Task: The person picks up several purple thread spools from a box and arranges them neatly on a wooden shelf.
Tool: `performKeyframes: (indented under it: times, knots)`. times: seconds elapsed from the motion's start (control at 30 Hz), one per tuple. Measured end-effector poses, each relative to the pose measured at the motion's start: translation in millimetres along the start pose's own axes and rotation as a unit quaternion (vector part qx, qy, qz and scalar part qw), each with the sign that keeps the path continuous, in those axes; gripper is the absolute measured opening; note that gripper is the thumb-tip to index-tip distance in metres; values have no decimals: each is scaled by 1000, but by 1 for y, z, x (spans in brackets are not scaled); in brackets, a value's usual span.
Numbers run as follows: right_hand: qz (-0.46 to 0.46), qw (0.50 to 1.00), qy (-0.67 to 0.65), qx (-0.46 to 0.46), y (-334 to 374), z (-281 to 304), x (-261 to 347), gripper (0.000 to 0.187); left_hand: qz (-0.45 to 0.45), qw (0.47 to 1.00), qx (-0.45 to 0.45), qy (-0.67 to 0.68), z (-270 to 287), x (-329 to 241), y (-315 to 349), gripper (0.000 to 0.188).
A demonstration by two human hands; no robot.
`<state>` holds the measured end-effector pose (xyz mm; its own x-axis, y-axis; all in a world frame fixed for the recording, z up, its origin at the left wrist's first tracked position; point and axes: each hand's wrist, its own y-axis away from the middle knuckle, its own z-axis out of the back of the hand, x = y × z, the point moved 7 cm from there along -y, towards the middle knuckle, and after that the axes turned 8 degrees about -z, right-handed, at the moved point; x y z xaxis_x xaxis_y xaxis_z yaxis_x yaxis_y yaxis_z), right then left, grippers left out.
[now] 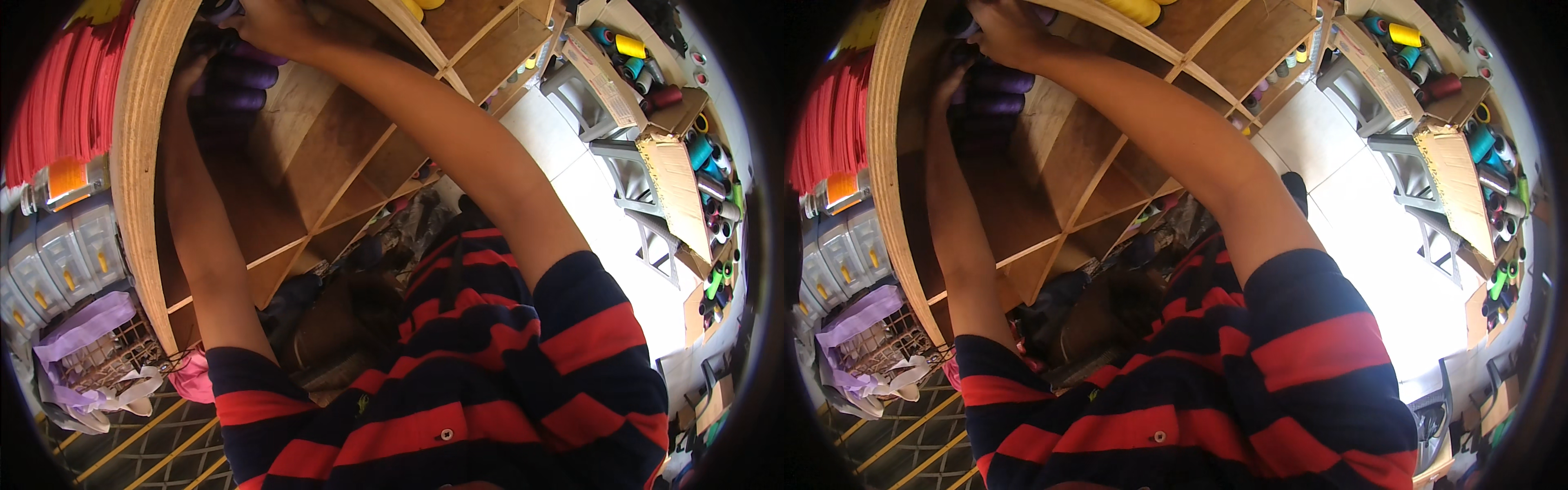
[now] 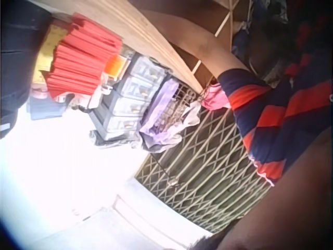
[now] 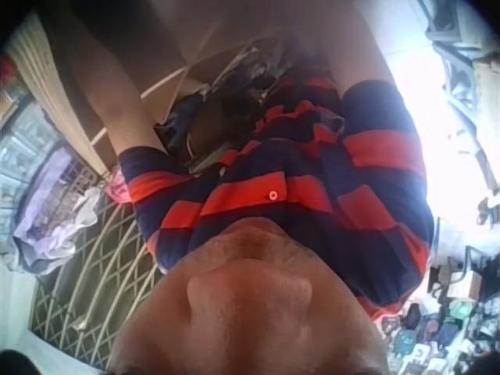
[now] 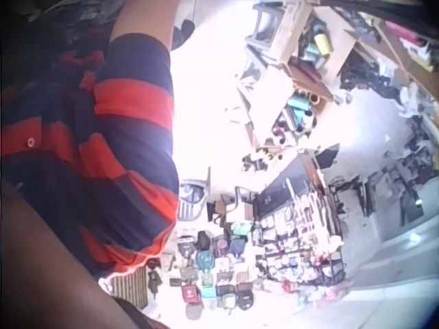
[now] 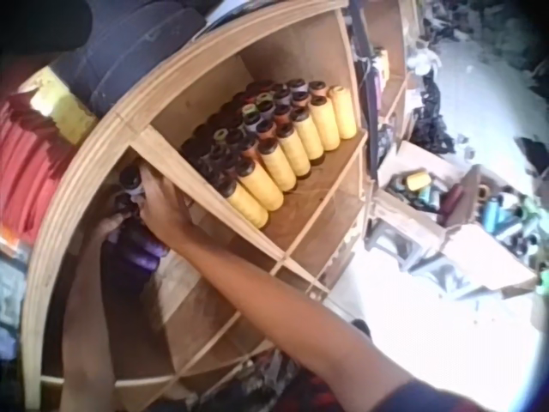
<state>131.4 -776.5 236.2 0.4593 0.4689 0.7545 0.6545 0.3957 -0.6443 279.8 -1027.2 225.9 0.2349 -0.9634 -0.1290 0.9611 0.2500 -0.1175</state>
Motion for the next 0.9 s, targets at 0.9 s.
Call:
performKeyframes:
  times: [0.9]
  knots:
    - [-103, 964, 180, 169, 33, -44, 0, 52, 262, 944, -194, 53, 64, -51, 104, 45]
